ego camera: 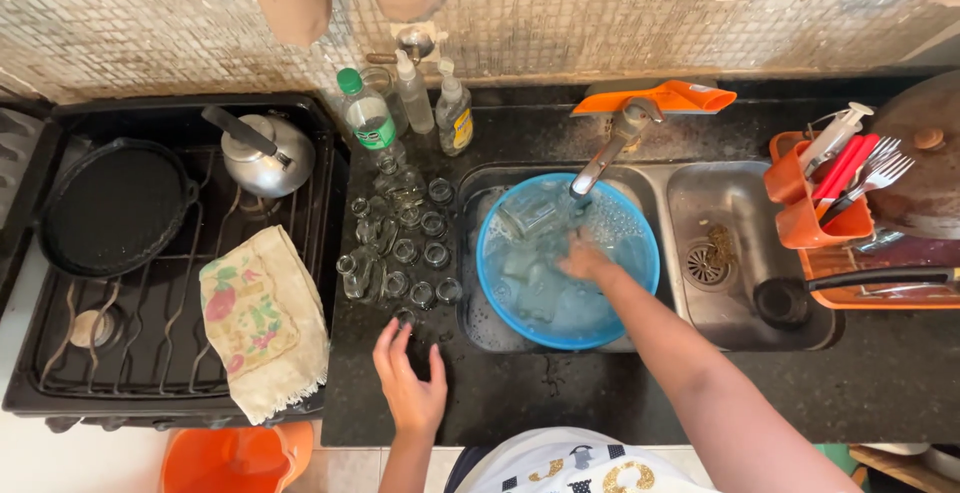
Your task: Washing and rinsing small glass bottles in a sink
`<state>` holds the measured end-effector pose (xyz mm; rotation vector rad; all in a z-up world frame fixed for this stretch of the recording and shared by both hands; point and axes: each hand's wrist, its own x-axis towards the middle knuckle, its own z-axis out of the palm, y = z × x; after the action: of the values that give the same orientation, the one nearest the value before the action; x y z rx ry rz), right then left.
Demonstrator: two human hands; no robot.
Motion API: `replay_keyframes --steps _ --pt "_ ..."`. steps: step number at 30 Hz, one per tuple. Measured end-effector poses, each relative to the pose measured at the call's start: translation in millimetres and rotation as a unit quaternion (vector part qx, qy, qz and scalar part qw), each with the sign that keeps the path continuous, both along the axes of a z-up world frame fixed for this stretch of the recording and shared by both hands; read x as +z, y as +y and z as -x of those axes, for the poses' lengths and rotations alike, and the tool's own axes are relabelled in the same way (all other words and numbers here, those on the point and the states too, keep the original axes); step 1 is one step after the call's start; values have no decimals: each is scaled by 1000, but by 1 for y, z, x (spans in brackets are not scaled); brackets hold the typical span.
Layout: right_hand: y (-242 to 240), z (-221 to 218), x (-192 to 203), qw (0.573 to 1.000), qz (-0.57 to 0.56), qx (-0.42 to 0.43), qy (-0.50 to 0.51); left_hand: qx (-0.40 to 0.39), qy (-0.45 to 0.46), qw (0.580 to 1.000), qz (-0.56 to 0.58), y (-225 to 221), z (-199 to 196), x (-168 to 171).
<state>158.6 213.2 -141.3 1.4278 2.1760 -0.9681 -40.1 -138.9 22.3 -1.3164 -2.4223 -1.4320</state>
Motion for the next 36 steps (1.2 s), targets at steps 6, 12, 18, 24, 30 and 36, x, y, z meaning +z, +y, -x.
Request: replay_keyframes --steps 6,12,18,24,30,36 --pt "34 11 -66 994 -36 64 -81 -106 11 994 -25 37 -34 15" --pt "6 15 -29 987 -126 -28 -97 -256 -7 966 -27 76 -64 23" --pt "-7 -5 24 941 -227 -192 163 -281 -77 955 -54 101 -62 18" --pt "-18 13 120 579 372 -457 564 -312 -36 947 -67 193 -54 -23" --pt "27 15 25 434 528 -455 571 -378 -30 924 -49 281 -45 -42" --pt "14 26 7 507 446 -471 568 -254 -197 947 4 319 -43 -87"
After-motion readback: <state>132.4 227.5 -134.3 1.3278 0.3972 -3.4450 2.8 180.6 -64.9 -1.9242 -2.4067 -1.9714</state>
